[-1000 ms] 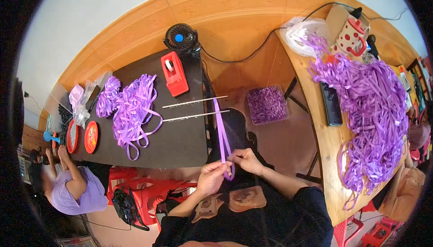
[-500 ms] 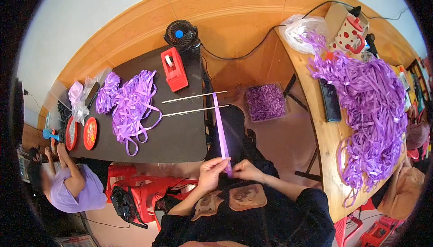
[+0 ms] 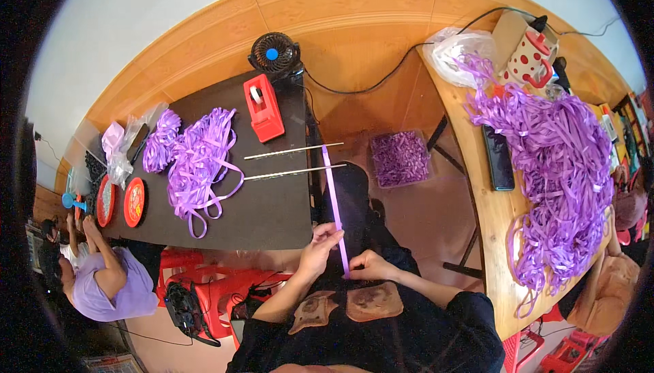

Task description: The person is wrapping purple ribbons around a circular wire frame to make a decorative item.

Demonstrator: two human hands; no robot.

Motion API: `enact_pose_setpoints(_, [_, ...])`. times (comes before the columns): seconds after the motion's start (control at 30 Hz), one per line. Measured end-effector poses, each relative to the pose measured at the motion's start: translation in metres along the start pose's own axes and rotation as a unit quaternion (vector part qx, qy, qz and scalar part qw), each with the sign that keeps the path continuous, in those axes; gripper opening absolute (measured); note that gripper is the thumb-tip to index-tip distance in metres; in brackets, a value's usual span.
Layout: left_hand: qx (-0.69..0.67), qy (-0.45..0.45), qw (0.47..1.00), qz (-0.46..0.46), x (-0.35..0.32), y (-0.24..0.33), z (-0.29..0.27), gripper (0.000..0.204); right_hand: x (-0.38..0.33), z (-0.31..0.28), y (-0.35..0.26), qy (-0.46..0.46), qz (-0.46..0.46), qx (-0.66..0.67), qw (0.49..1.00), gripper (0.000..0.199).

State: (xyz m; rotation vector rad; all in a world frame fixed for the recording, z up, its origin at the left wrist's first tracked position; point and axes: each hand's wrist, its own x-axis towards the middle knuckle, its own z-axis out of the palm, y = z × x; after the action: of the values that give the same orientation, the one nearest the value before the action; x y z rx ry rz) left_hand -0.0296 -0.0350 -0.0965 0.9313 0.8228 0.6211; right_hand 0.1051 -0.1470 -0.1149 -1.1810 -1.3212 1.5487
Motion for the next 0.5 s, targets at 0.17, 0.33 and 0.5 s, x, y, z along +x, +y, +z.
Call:
enact_pose_setpoints(0.17, [-0.002, -0.048, 0.999, -0.023, 0.006, 0.0, -0.004, 0.019, -0.001, 0.0, 0.007, 0.006, 0.013, -0.029, 0.999, 0.01])
enact_pose_setpoints(0.33, [-0.034, -0.09, 0.994, -0.05, 0.012, -0.005, -0.014, 0.016, -0.002, -0.006, -0.005, 0.02, 0.01, -0.059, 0.998, 0.008])
enact_pose_setpoints(0.5, [-0.067, -0.162, 0.983, -0.052, 0.011, 0.009, -0.009, 0.015, 0.013, -0.031, -0.021, 0.427, -0.167, -0.328, 0.826, 0.02])
